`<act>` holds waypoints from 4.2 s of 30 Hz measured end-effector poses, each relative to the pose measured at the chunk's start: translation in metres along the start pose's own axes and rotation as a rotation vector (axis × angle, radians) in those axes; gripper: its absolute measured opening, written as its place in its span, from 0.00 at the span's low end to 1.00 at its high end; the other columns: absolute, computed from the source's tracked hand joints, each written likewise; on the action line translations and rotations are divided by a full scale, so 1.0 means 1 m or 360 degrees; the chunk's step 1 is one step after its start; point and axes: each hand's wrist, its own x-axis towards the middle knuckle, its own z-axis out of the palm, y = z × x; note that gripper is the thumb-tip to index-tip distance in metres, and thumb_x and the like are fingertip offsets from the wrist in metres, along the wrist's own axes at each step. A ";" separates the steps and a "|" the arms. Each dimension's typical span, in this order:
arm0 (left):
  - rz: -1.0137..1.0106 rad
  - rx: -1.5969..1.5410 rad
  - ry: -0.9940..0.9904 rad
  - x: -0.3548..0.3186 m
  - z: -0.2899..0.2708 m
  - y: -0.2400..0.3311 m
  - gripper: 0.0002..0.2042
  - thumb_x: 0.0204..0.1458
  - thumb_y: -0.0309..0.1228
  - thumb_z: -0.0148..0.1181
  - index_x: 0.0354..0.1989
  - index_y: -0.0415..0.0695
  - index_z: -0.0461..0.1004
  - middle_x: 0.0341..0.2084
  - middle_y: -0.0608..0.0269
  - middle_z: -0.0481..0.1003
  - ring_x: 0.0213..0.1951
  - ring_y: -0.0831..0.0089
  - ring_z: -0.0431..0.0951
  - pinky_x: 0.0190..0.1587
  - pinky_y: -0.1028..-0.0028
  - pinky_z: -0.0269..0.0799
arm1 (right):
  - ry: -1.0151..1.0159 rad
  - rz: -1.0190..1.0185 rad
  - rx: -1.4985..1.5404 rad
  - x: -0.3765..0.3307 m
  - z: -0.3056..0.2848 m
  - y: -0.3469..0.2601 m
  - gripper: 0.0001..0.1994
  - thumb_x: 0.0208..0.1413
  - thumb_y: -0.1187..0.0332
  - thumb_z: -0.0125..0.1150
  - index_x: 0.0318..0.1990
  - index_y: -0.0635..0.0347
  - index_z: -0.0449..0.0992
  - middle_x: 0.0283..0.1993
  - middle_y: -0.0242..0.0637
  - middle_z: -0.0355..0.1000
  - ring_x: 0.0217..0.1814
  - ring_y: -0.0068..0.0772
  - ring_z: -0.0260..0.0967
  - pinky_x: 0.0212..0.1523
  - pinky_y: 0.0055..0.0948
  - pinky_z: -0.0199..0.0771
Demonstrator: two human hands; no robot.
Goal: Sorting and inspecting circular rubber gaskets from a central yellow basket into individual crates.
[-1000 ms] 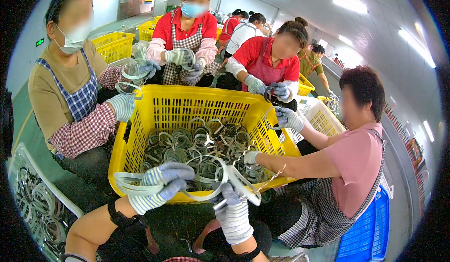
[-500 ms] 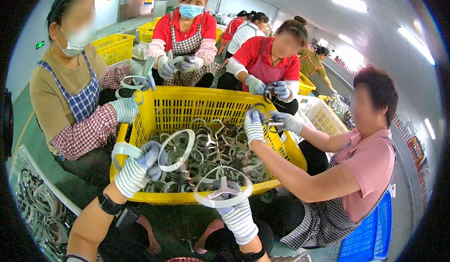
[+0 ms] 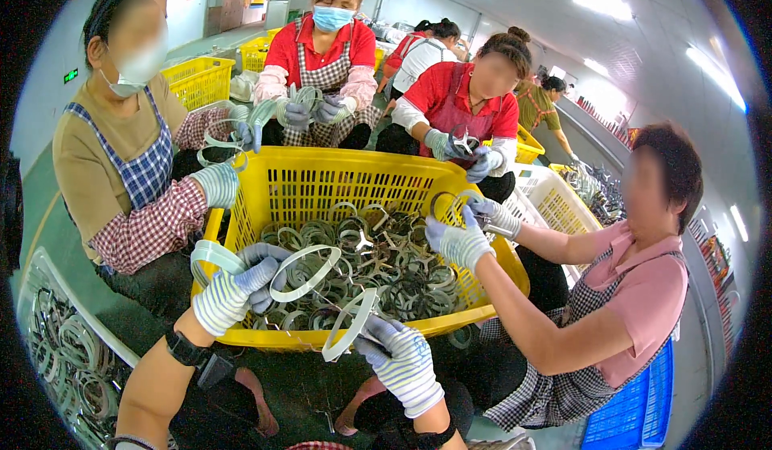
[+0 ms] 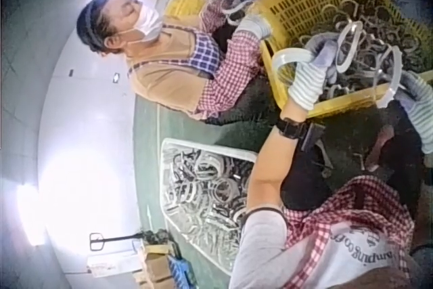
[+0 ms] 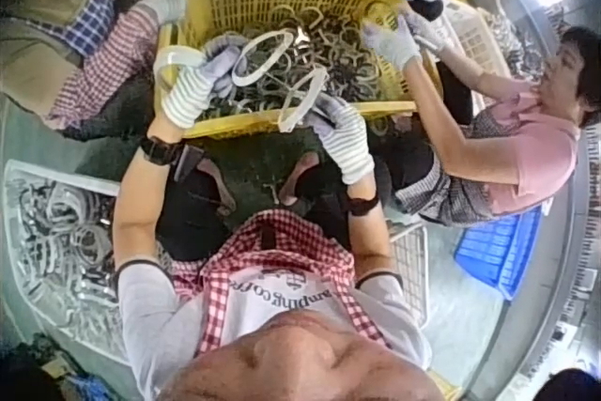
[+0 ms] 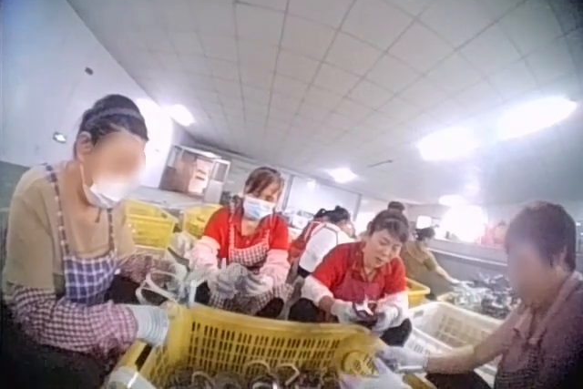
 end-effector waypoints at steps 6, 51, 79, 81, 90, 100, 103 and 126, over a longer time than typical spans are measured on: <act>-0.0084 0.0662 -0.0120 -0.004 0.017 0.017 0.15 0.53 0.34 0.57 0.48 0.44 0.73 0.26 0.70 0.73 0.18 0.87 0.63 0.20 0.84 0.59 | 0.0025 0.0255 0.0339 -0.007 0.001 0.013 0.14 0.48 0.75 0.61 0.45 0.64 0.75 0.35 0.33 0.75 0.33 0.22 0.69 0.37 0.21 0.69; 0.0984 0.1328 0.0243 0.015 0.006 -0.035 0.18 0.50 0.27 0.55 0.52 0.44 0.69 0.40 0.58 0.76 0.39 0.69 0.76 0.42 0.72 0.71 | -0.0235 0.0938 0.1793 -0.007 -0.002 -0.017 0.16 0.58 0.54 0.54 0.32 0.59 0.70 0.16 0.28 0.60 0.15 0.19 0.53 0.18 0.19 0.52; -0.0289 0.1104 -0.1028 -0.033 0.028 -0.015 0.14 0.55 0.35 0.50 0.45 0.42 0.73 0.28 0.64 0.75 0.29 0.76 0.73 0.35 0.77 0.70 | -0.0240 0.0600 0.1929 -0.005 0.029 -0.018 0.19 0.51 0.49 0.60 0.27 0.57 0.71 0.21 0.31 0.64 0.19 0.22 0.58 0.23 0.23 0.58; -0.0308 0.1040 -0.1593 -0.011 0.044 -0.048 0.11 0.55 0.32 0.49 0.42 0.42 0.73 0.25 0.67 0.73 0.26 0.78 0.71 0.31 0.79 0.67 | -0.0159 0.0429 0.1381 -0.034 0.036 0.051 0.12 0.59 0.59 0.51 0.35 0.58 0.72 0.33 0.34 0.70 0.35 0.28 0.67 0.41 0.26 0.66; 0.0012 0.1374 -0.1529 -0.019 0.068 -0.081 0.18 0.55 0.47 0.49 0.34 0.45 0.76 0.29 0.60 0.76 0.38 0.62 0.75 0.48 0.69 0.67 | -0.0447 0.0075 0.0593 -0.022 0.029 0.016 0.18 0.57 0.60 0.54 0.51 0.58 0.71 0.46 0.37 0.73 0.46 0.29 0.69 0.48 0.30 0.68; 0.0531 0.1593 -0.0809 0.001 0.061 -0.074 0.23 0.51 0.51 0.52 0.42 0.43 0.74 0.35 0.49 0.75 0.40 0.51 0.74 0.43 0.61 0.68 | 0.0143 0.1011 0.1883 -0.012 0.022 0.030 0.12 0.51 0.67 0.59 0.42 0.61 0.71 0.39 0.34 0.70 0.43 0.28 0.68 0.48 0.30 0.68; 0.0888 0.1370 -0.0400 0.013 0.063 -0.070 0.19 0.52 0.44 0.51 0.44 0.43 0.74 0.36 0.47 0.75 0.38 0.52 0.76 0.42 0.64 0.72 | 0.0605 0.0874 0.2167 -0.004 0.014 0.026 0.07 0.51 0.71 0.58 0.38 0.60 0.72 0.38 0.35 0.72 0.40 0.30 0.72 0.44 0.30 0.74; 0.0061 0.0303 -0.0003 0.026 0.007 -0.001 0.21 0.56 0.46 0.52 0.46 0.38 0.69 0.16 0.70 0.67 0.13 0.87 0.58 0.17 0.86 0.56 | 0.0138 0.0181 0.0761 0.005 0.001 0.026 0.15 0.50 0.66 0.62 0.45 0.61 0.72 0.35 0.38 0.75 0.38 0.31 0.73 0.41 0.27 0.72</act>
